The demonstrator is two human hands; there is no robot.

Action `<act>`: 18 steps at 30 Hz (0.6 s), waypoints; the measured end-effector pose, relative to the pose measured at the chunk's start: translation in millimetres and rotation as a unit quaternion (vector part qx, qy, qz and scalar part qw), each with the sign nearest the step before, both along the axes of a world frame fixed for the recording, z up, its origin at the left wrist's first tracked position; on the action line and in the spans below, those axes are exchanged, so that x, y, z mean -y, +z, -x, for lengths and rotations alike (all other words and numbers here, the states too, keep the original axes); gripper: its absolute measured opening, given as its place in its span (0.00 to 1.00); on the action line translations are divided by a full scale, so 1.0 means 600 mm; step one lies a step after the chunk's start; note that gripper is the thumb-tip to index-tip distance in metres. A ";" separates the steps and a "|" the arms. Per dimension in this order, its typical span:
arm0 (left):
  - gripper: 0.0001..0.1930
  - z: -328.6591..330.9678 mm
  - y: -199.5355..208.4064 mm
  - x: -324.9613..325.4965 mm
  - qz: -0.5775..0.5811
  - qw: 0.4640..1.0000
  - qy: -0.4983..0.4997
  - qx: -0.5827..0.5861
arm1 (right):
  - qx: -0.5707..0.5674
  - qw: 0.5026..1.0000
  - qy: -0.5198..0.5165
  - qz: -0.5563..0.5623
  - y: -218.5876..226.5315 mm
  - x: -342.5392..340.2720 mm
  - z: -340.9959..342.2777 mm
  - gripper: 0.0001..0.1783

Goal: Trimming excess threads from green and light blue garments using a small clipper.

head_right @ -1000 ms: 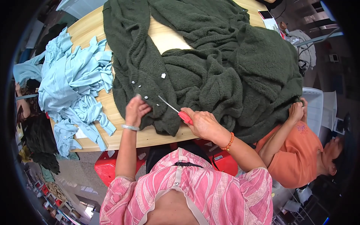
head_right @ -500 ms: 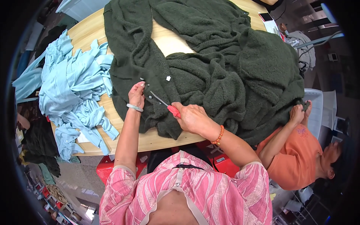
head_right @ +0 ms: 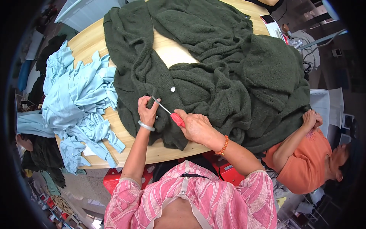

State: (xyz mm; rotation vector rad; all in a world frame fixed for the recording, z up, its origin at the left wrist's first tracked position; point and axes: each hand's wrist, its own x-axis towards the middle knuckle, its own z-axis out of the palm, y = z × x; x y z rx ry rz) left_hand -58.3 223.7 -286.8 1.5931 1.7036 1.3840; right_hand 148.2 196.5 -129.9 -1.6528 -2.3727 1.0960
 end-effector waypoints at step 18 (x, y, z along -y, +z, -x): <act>0.13 0.068 0.030 -0.023 0.044 0.995 -0.084 0.005 | -0.032 0.998 -0.046 0.035 0.023 -0.014 -0.034 0.21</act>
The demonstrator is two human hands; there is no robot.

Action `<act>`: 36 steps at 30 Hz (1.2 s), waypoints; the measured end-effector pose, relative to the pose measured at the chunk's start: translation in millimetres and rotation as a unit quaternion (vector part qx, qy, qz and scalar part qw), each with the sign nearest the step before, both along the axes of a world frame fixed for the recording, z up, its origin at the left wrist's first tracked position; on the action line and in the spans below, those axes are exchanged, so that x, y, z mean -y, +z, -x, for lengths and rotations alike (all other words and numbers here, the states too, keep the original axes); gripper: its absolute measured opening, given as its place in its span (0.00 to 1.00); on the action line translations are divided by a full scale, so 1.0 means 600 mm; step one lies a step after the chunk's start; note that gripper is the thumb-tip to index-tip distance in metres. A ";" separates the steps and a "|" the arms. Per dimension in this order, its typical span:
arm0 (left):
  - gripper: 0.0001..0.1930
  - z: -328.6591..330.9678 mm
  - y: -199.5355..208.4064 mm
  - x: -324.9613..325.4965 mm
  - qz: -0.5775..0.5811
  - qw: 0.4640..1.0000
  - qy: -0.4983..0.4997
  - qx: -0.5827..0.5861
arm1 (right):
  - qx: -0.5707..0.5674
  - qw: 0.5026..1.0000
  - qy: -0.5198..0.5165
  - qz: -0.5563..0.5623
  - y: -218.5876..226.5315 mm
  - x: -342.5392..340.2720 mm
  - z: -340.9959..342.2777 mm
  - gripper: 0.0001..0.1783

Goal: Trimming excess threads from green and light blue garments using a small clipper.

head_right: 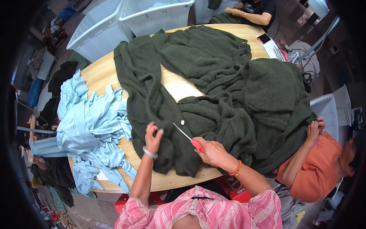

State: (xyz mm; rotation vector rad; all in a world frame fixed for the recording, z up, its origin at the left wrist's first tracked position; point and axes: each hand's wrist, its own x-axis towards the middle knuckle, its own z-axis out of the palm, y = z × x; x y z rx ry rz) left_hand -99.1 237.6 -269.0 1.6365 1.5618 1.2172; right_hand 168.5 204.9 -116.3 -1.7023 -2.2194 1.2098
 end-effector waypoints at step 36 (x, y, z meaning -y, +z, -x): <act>0.10 -0.079 0.089 0.026 0.220 0.819 -0.017 0.531 | -0.030 0.997 -0.031 -0.065 0.013 0.075 -0.081 0.22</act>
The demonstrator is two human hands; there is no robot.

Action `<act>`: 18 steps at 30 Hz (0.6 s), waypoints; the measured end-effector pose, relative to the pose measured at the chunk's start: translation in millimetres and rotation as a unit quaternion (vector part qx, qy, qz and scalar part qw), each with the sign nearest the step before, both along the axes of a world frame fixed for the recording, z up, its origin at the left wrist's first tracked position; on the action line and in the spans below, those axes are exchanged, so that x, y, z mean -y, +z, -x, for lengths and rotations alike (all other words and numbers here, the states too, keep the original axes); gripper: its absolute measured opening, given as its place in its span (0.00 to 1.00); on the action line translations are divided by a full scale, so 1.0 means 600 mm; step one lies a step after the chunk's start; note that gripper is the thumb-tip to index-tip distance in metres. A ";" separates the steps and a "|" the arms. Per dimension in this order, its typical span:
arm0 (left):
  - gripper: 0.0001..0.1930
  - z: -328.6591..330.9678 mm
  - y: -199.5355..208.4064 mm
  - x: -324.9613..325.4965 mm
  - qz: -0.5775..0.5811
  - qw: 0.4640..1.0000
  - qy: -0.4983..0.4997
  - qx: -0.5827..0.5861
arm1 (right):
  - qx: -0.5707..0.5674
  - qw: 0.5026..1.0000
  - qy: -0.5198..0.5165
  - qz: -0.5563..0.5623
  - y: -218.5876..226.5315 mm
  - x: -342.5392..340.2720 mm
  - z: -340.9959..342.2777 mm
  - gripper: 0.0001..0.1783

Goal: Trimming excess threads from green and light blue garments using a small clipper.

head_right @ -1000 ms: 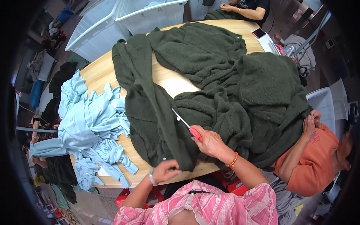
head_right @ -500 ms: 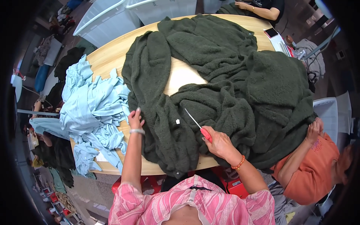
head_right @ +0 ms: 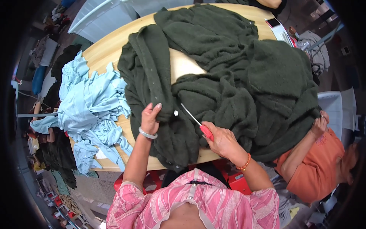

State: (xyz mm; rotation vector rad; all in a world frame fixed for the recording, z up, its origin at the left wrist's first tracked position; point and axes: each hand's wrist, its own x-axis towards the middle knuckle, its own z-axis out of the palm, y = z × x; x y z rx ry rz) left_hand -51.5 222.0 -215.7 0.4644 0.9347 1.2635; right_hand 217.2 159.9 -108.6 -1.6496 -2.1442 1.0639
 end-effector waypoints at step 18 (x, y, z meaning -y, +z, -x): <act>0.02 -0.034 -0.180 0.055 0.074 0.996 0.051 0.027 | 0.073 0.995 0.064 0.012 -0.086 -0.090 0.129 0.17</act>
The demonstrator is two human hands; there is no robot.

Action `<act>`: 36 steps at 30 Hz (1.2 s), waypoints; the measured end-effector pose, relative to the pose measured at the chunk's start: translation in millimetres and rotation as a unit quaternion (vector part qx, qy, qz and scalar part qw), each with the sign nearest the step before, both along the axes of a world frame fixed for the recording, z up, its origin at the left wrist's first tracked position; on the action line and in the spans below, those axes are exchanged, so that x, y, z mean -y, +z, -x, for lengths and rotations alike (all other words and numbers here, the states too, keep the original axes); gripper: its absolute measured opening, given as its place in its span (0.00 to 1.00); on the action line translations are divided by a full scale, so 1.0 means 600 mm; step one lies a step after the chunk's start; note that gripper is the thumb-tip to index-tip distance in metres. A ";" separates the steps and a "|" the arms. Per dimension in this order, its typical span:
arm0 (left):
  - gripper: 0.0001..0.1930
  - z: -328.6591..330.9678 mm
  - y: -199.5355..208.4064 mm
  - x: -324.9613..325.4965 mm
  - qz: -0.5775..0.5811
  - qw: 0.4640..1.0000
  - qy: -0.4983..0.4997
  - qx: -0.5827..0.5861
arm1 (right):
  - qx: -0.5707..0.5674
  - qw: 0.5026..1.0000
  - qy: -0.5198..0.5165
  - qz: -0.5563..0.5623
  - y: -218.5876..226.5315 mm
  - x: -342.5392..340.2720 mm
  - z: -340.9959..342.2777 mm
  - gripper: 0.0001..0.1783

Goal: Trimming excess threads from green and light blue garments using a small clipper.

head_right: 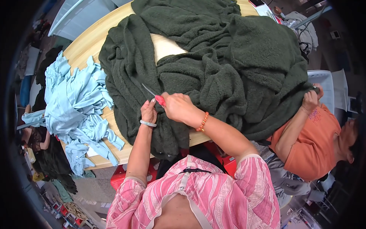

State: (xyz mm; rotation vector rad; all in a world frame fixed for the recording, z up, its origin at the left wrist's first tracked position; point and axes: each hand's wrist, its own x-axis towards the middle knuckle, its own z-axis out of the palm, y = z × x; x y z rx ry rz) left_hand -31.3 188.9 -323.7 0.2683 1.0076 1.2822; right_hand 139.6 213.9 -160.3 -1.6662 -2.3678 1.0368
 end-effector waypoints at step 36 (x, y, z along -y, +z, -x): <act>0.07 0.085 -0.004 -0.114 -0.012 0.998 0.056 -0.041 | 0.013 0.998 -0.028 0.053 0.016 0.022 0.003 0.20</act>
